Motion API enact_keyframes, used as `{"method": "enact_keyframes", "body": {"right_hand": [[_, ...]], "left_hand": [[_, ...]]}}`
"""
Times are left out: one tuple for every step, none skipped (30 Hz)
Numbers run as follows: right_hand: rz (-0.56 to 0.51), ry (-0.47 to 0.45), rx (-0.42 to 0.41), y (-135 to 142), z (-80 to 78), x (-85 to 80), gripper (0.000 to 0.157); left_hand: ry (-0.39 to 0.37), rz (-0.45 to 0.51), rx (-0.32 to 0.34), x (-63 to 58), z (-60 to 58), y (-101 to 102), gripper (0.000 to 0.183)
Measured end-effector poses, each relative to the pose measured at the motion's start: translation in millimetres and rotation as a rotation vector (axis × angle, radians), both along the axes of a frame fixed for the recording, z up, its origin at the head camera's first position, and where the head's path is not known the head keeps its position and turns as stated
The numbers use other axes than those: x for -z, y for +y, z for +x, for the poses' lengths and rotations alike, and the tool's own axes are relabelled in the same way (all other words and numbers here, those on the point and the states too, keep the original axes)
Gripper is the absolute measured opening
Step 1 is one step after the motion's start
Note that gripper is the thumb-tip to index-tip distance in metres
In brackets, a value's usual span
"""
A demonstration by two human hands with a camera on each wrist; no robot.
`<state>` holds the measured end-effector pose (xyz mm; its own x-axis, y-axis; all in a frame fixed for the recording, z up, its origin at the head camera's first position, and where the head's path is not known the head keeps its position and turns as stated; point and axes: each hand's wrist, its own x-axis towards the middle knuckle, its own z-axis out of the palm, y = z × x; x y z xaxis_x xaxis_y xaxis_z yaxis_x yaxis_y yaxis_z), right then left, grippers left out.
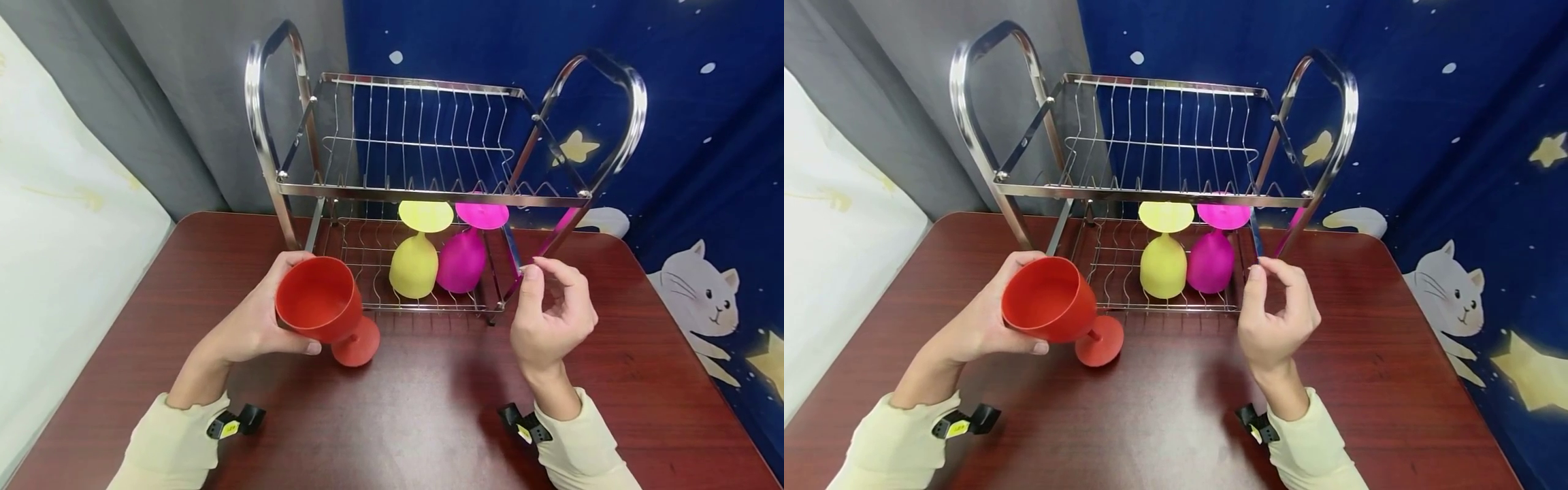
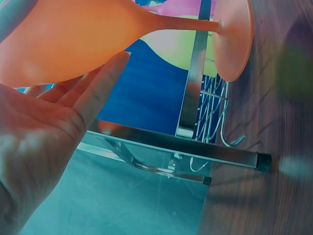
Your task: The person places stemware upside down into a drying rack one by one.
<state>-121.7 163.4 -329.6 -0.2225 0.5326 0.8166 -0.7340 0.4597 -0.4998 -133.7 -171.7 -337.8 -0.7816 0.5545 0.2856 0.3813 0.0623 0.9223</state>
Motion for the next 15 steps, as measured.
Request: {"method": "enact_keyframes", "body": {"right_hand": [[0.014,0.002,-0.009,-1,0.1,0.2,0.013],[0.035,0.002,-0.022,-2,0.3,0.4,0.013],[0.057,0.006,-0.038,-4,0.6,0.5,0.013],[0.082,0.009,-0.052,-5,1.1,0.5,0.014],[0.111,0.011,-0.067,-6,1.7,0.5,0.014],[0.140,0.013,-0.082,-8,2.4,0.6,0.016],[0.167,0.014,-0.095,-9,3.2,0.8,0.018],[0.191,0.015,-0.110,-10,3.8,0.9,0.019],[0.211,0.016,-0.117,-11,4.3,1.0,0.021],[0.231,0.015,-0.120,-12,4.6,1.0,0.024],[0.247,0.014,-0.127,-13,4.7,1.1,0.025],[0.260,0.014,-0.129,-13,4.8,1.3,0.026],[0.271,0.014,-0.133,-14,4.7,1.4,0.028],[0.281,0.012,-0.138,-15,4.6,1.6,0.028],[0.290,0.011,-0.143,-15,4.4,1.9,0.029]], "left_hand": [[-0.001,0.004,0.003,0.1,0.1,1,0.097],[-0.001,0.008,0.005,0.1,0.2,2,0.097],[-0.003,0.013,0.007,0.1,0.3,3,0.097],[-0.005,0.017,0.009,0.0,0.3,5,0.097],[-0.007,0.020,0.011,-0.1,0.4,6,0.096],[-0.010,0.023,0.014,-0.1,0.4,8,0.096],[-0.011,0.024,0.015,-0.2,0.4,9,0.096],[-0.014,0.025,0.016,-0.2,0.3,11,0.096],[-0.017,0.025,0.017,-0.2,0.2,12,0.096],[-0.017,0.024,0.018,-0.2,0.1,14,0.096],[-0.017,0.024,0.019,-0.1,0.0,15,0.096],[-0.017,0.025,0.019,-0.1,-0.2,16,0.096],[-0.016,0.026,0.019,-0.1,-0.3,17,0.096],[-0.016,0.027,0.018,-0.2,-0.4,18,0.096],[-0.015,0.028,0.018,-0.2,-0.5,18,0.096]]}}
